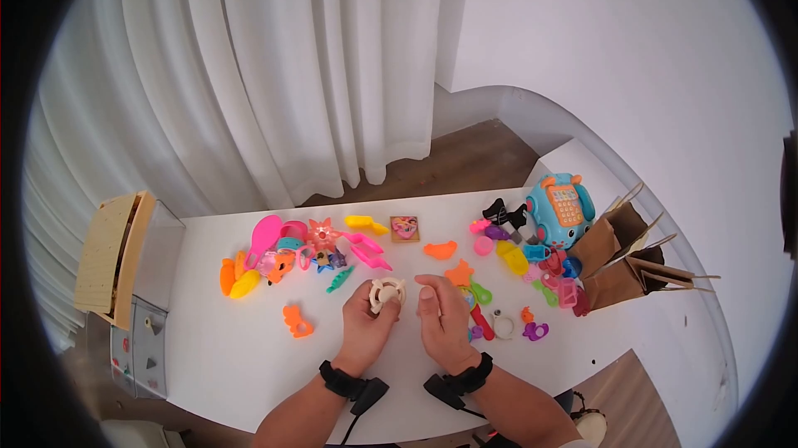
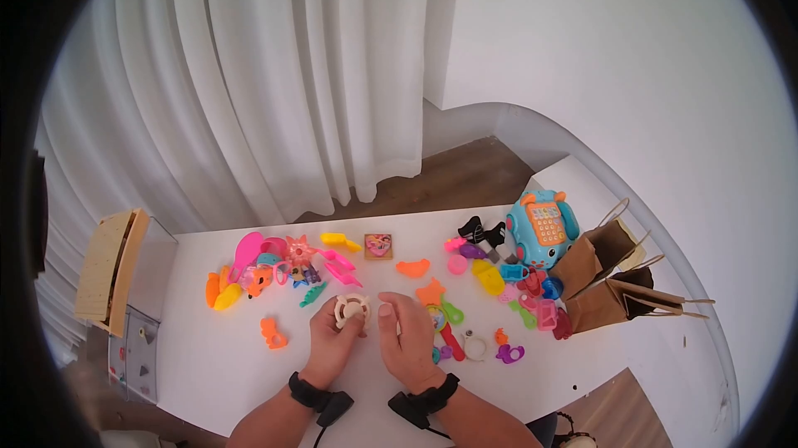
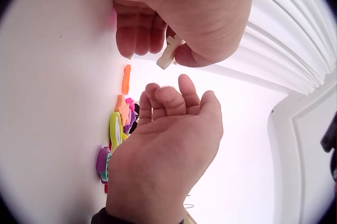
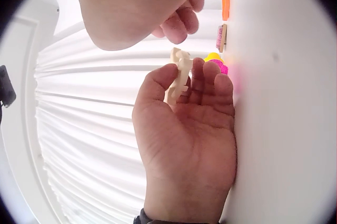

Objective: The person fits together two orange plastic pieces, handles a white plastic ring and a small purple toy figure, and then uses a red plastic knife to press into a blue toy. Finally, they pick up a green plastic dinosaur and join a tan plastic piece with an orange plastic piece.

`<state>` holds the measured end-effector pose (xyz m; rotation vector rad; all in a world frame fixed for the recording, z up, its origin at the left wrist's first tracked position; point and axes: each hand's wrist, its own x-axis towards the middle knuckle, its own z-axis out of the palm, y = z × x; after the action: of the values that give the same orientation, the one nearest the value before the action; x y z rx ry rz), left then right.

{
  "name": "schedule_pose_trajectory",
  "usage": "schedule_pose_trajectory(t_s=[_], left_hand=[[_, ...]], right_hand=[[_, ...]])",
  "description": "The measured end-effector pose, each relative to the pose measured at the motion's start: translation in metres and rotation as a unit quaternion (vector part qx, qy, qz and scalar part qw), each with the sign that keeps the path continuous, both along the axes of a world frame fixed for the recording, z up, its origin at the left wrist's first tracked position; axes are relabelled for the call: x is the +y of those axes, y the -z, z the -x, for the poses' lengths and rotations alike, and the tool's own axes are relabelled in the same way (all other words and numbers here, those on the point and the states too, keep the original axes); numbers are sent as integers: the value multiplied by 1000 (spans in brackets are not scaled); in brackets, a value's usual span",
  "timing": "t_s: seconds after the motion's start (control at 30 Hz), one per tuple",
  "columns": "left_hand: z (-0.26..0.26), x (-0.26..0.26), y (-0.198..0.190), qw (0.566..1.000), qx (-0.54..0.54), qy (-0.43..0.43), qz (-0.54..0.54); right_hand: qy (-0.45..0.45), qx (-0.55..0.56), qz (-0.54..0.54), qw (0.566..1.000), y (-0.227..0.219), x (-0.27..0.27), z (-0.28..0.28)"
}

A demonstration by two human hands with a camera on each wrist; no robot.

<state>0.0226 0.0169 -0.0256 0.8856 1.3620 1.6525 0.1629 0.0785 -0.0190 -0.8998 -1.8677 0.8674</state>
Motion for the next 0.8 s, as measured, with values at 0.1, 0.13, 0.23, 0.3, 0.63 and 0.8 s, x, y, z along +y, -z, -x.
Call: schedule_pose_trajectory(t_s=[0.1, 0.13, 0.23, 0.3, 0.63, 0.8], left_hand=[[-1, 0, -2, 1000, -1, 3, -2], [-1, 0, -3, 1000, -2, 3, -2], [-1, 0, -6, 1000, -8, 4, 2], [-1, -1, -5, 1000, -8, 6, 1], [0, 0, 1, 1000, -21, 0, 1], [1, 0, 3, 1000, -16, 3, 5]], right_hand=[[8, 31, -88, 996, -15, 3, 4], [1, 32, -134, 990, -20, 4, 5], [-35, 23, -105, 994, -15, 4, 3], [-33, 23, -111, 993, -15, 4, 3], [-11, 11, -108, 994, -6, 4, 3], [-20, -54, -14, 998, -10, -1, -2]])
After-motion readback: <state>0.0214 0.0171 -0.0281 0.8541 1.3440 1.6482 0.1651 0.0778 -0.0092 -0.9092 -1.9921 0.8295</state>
